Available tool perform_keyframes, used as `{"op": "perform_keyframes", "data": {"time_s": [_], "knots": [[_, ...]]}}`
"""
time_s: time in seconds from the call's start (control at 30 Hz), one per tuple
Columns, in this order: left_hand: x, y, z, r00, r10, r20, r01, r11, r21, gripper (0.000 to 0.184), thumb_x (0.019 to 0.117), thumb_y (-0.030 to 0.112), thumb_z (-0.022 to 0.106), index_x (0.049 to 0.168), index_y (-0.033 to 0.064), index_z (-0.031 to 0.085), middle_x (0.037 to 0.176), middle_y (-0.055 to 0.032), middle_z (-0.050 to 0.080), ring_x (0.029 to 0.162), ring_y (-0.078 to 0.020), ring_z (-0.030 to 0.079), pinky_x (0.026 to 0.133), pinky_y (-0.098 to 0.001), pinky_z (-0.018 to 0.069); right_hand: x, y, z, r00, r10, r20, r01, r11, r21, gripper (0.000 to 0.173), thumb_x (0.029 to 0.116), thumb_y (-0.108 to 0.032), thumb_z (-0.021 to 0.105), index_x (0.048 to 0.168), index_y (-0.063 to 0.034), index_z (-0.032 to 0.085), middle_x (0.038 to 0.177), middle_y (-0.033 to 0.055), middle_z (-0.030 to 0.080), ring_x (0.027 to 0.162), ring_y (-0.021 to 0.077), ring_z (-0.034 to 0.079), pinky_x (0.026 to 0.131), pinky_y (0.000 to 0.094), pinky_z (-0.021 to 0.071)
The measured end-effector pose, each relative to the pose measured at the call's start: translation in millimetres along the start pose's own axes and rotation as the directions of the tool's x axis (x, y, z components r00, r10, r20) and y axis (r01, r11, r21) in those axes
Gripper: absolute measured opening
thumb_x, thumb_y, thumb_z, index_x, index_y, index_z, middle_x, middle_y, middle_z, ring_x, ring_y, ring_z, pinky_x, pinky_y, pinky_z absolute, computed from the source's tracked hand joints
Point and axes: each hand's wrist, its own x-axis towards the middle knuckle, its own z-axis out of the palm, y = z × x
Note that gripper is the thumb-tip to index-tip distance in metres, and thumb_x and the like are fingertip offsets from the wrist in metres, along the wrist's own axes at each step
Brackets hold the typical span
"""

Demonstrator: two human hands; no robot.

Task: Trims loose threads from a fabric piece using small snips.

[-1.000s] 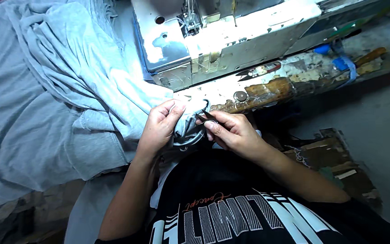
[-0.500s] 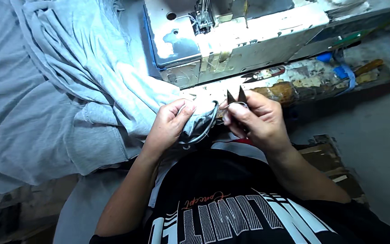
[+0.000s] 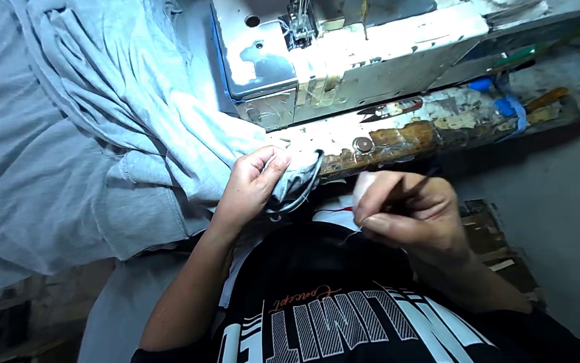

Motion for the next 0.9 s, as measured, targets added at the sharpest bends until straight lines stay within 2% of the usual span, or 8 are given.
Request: {"op": "perform_keyframes", "data": {"time_s": [0.17, 0.27, 0.37, 0.53, 0.63, 0.7, 0.8, 0.9], "knots": [[13, 46, -16, 0.931, 0.257, 0.259, -0.315, 0.925, 0.215, 0.011, 0.0987, 0.012, 0.064, 0.095, 0.0064, 0.072, 0.09, 0.0053, 0.069, 0.082, 0.0037, 0.062, 0.074, -0.0129, 0.0517, 41, 13, -28, 0.991, -0.064, 0.119, 0.115, 0.86, -0.497, 0.034, 0.0872, -0.014, 0.078, 0.117, 0.0019, 0.072, 0.105, -0.0001, 0.073, 0.087, -0.0063, 0.061, 0.079, 0.0102, 0.0506], [19, 93, -51, 0.864, 0.411, 0.291, -0.487, 0.534, 0.692, 0.018, 0.098, 0.016, 0.06, 0.104, 0.0073, 0.073, 0.096, -0.0052, 0.07, 0.089, -0.0133, 0.067, 0.077, -0.0325, 0.0537, 64, 20, -26, 0.95, -0.296, 0.097, 0.266, 0.61, -0.747, 0.011, 0.092, -0.005, 0.066, 0.096, 0.0008, 0.074, 0.082, 0.0073, 0.071, 0.072, 0.0062, 0.064, 0.068, 0.0201, 0.0528], [15, 99, -81, 0.775, 0.629, 0.064, -0.291, 0.265, 0.919, 0.018, 0.0984, 0.003, 0.052, 0.104, -0.0041, 0.067, 0.098, -0.0256, 0.067, 0.091, -0.039, 0.064, 0.077, -0.0503, 0.0499, 79, 28, -29, 0.807, -0.585, -0.082, 0.239, 0.451, -0.86, 0.008, 0.0927, 0.002, 0.064, 0.093, 0.0039, 0.071, 0.085, 0.0145, 0.072, 0.075, 0.0115, 0.067, 0.069, 0.021, 0.0535], [-3, 58, -83, 0.689, 0.712, -0.137, -0.298, 0.451, 0.841, 0.013, 0.0959, 0.002, 0.053, 0.101, -0.0044, 0.063, 0.097, -0.0134, 0.059, 0.093, -0.0165, 0.056, 0.084, -0.0264, 0.0459, 78, 40, -9, 0.928, -0.335, -0.165, 0.235, 0.867, -0.44, 0.033, 0.0885, -0.011, 0.077, 0.118, 0.0003, 0.068, 0.114, 0.0047, 0.068, 0.066, -0.0062, 0.046, 0.057, 0.0104, 0.0385], [-2, 65, -65, 0.707, 0.698, -0.115, -0.424, 0.548, 0.721, 0.008, 0.0926, 0.0, 0.059, 0.097, -0.0034, 0.065, 0.093, -0.0083, 0.06, 0.091, -0.0101, 0.056, 0.083, -0.021, 0.0467, 90, 35, 9, 0.923, -0.382, 0.045, 0.317, 0.688, -0.653, 0.056, 0.0861, -0.031, 0.082, 0.132, -0.0019, 0.067, 0.126, 0.0132, 0.065, 0.083, 0.0045, 0.057, 0.069, 0.0182, 0.0475], [1, 78, -56, 0.676, 0.728, -0.11, -0.486, 0.553, 0.677, 0.005, 0.0877, -0.004, 0.063, 0.09, -0.0059, 0.067, 0.088, -0.0096, 0.062, 0.087, -0.0114, 0.058, 0.081, -0.021, 0.0481, 98, 35, 14, 0.882, -0.454, 0.13, 0.382, 0.524, -0.761, 0.042, 0.0903, -0.02, 0.074, 0.126, 0.0014, 0.069, 0.117, 0.0187, 0.071, 0.097, 0.0217, 0.071, 0.078, 0.0341, 0.0581], [-1, 78, -75, 0.659, 0.752, 0.013, -0.431, 0.363, 0.826, 0.008, 0.0913, 0.003, 0.063, 0.097, -0.0014, 0.067, 0.093, -0.0118, 0.062, 0.089, -0.018, 0.061, 0.079, -0.0271, 0.0497, 99, 43, 14, 0.801, -0.598, 0.037, 0.391, 0.475, -0.788, 0.017, 0.0932, -0.007, 0.064, 0.103, 0.0046, 0.073, 0.09, 0.0139, 0.073, 0.079, 0.0148, 0.069, 0.071, 0.0264, 0.0566], [-4, 47, -113, 0.665, 0.745, -0.056, -0.203, 0.253, 0.946, 0.013, 0.0895, 0.0, 0.058, 0.101, -0.0038, 0.063, 0.103, -0.0222, 0.063, 0.1, -0.0354, 0.062, 0.087, -0.0439, 0.0504, 91, 45, 2, 0.777, -0.627, -0.058, 0.315, 0.468, -0.826, 0.016, 0.0937, -0.006, 0.066, 0.1, 0.0065, 0.073, 0.09, 0.0156, 0.074, 0.082, 0.012, 0.07, 0.077, 0.0215, 0.0556]]}}
